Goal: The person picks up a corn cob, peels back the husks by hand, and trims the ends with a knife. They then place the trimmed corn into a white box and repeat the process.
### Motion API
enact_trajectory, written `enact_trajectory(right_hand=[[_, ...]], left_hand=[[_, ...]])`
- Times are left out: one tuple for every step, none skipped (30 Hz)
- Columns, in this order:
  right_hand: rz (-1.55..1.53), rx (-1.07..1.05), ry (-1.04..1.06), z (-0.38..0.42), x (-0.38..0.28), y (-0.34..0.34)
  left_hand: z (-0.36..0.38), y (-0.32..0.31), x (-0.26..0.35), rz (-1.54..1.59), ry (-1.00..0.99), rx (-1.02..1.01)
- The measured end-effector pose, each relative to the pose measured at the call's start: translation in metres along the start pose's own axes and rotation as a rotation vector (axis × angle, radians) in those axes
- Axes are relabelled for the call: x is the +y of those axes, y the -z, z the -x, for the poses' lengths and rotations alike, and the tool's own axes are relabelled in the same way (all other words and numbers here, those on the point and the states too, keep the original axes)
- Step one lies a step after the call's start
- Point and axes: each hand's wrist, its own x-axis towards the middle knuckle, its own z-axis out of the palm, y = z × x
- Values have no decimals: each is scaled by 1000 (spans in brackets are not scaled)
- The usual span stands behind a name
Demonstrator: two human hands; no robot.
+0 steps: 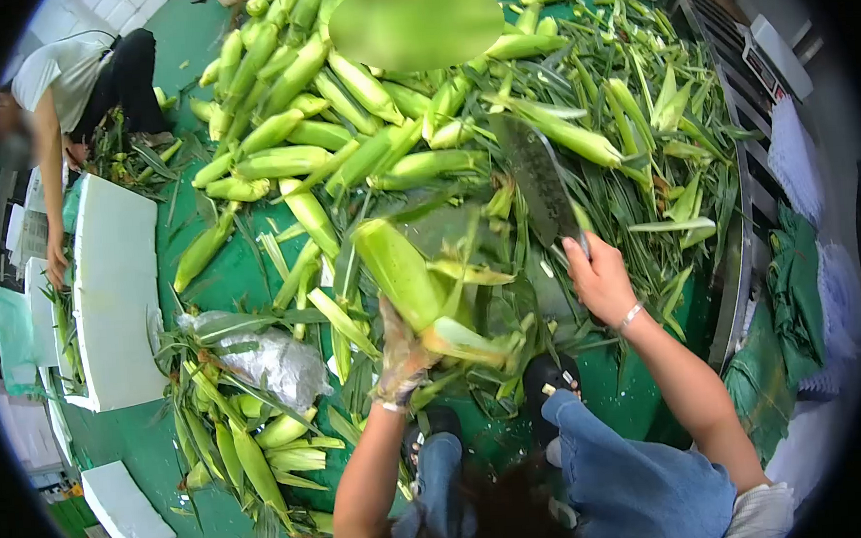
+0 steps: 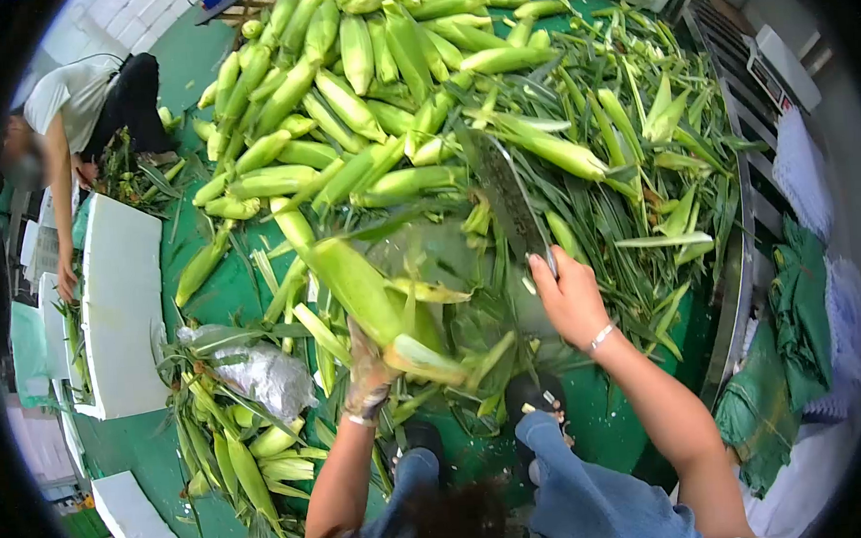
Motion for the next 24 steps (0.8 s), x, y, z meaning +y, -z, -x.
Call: enact_trajectory(right_hand=[[-118, 0, 12, 1, -11, 4], [-151, 16, 48, 2, -24, 8], [-183, 32, 84, 4, -35, 9], [-240, 46, 91, 6, -42, 7], [-309, 33, 88, 6, -46, 3], [-307, 20, 114, 2, -50, 0], [-301, 4, 124, 3, -51, -4], [-314, 0, 130, 3, -51, -8], [-323, -1, 143, -2, -51, -10], [-279, 36, 166, -4, -48, -9], [-275, 41, 137, -5, -53, -4], [-300, 156, 200, -3, -63, 5], [-315, 269, 257, 1, -73, 13], [-424, 296, 296, 5, -81, 19], [-533, 324, 354, 6, -88, 22], [-526, 384, 390, 5, -91, 22], [-520, 384, 388, 3, -84, 19], [-503, 393, 450, 1, -70, 8], [-488, 401, 513, -1, -54, -7], [-308, 371, 462, 1, -23, -28], [-130, 341, 414, 5, 15, -56], [51, 78, 187, 11, 52, -89], [235, -180, -36, 11, 72, -107], [232, -173, -21, 5, 66, -103]], left_hand=[[-18, -12, 25, 35, -103, -92], [-40, -7, 40, 320, -172, -311], [-63, -7, 57, 171, -211, -361], [-86, -7, 74, 24, -257, -407], [-90, -37, 109, 398, -161, -396], [-100, -49, 119, -6, -117, -229], [-106, -60, 123, -403, -54, -56], [-106, -77, 125, -597, -61, 20], [-127, -63, 62, -380, -255, 147], [-127, -57, 55, -344, -199, 206], [-124, -44, 50, -313, -128, 262], [-124, -24, 31, -286, -142, 310], [-122, 0, 4, -261, -145, 359], [-114, 19, -17, -233, -69, 431], [-109, 33, -32, -201, -8, 508], [-101, 44, -39, -333, -14, 542], [-94, 56, -45, -466, -34, 578], [-91, 67, -54, -427, -33, 638], [-84, 64, -49, -429, -31, 641], [-76, 56, -39, -553, -3, 683], [-72, 53, -31, -676, 21, 726], [-75, 64, -40, -742, 29, 751], [-73, 51, -22, -729, 33, 724], [-73, 48, -15, -641, 44, 791]])
